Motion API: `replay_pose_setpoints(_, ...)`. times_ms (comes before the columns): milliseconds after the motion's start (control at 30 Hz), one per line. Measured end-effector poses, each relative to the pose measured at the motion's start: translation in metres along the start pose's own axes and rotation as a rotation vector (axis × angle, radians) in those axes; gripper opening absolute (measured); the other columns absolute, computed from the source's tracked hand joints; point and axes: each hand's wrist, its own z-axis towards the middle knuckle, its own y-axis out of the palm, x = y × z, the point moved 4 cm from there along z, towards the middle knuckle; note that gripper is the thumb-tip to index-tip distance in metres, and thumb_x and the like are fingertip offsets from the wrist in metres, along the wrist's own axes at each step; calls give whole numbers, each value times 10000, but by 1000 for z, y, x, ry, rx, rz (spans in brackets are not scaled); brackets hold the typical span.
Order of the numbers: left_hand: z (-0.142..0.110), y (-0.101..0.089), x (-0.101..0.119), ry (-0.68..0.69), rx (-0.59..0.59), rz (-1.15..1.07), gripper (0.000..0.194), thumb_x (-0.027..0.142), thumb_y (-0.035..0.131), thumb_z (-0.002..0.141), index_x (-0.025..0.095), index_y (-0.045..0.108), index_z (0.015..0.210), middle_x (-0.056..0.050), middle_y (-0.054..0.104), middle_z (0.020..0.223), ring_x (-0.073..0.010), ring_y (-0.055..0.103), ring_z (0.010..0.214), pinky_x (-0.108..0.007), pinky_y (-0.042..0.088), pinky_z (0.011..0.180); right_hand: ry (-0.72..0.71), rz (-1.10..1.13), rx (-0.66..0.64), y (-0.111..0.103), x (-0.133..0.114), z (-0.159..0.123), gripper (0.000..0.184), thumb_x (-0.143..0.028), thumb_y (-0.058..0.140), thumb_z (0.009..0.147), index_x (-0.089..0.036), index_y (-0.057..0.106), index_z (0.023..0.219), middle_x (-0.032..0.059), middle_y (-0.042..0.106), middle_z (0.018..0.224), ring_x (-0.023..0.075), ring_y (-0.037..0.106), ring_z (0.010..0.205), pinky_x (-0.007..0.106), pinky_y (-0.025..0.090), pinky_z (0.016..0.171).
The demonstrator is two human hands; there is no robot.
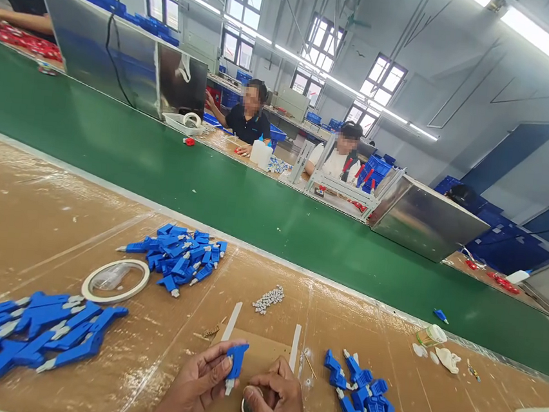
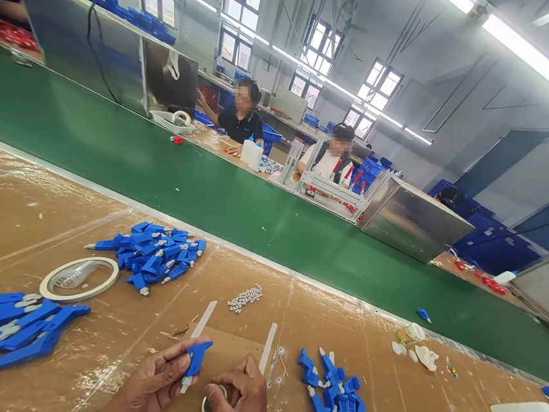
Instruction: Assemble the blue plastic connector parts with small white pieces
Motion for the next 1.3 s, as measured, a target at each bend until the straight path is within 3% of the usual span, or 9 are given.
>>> replay_pose_setpoints(233, 0, -8, 4, -1, 17, 11, 509, 413, 1002, 484, 179, 852, 910, -27, 692, 591, -109, 626, 534, -145, 457, 473, -3, -70, 28, -9, -1, -4, 175, -274, 681, 865, -197, 768, 735, -3, 535, 727, 147, 498, 604, 270, 368, 563)
replay_pose_setpoints(400, -1, -10, 4, -3, 47, 10, 515, 401, 1005, 480, 186, 850, 922, -21, 707, 644, -103, 623, 548, -152, 487, 506, -197, -190, 140, -16, 4, -18, 289, -376, 616, 964, -213, 701, 741, 10, 556, 710, 153, 481, 561, 283, 341, 538)
replay_pose_setpoints(533, -1, -10, 2, -9, 69, -3, 508, 388, 1014, 456, 187, 852, 893, -24, 734, 670, -109, 649, 553, -164, 546, 557, -348, -291, 199, -15, 1, -29, 254, -293, 555, 1009, -241, 716, 819, 38, 590, 738, 183, 534, 601, 297, 366, 564)
replay_pose_setpoints(633, -2, -11, 1, -12, 83, -1, 529, 383, 1016, 450, 178, 851, 908, -33, 753, 689, -122, 672, 568, -171, 568, 575, -384, -342, 190, -13, 0, -32, 273, -257, 523, 1026, -239, 720, 838, 49, 586, 734, 185, 540, 596, 302, 378, 556)
replay_pose_setpoints(967, -4, -15, 0, 6, 98, 18, 533, 380, 1011, 464, 181, 849, 931, -32, 745, 679, -130, 658, 598, -181, 550, 572, -363, -237, 241, -10, -5, -26, 296, -309, 504, 1044, -242, 680, 815, 28, 549, 724, 176, 504, 571, 302, 357, 536)
replay_pose_setpoints(1300, -5, -15, -2, -11, 85, 0, 527, 369, 997, 516, 181, 837, 981, -49, 780, 736, -138, 686, 631, -202, 567, 622, -222, -70, 167, -8, 0, -21, 421, -511, 526, 1013, -219, 690, 757, 21, 527, 708, 179, 499, 599, 296, 353, 540)
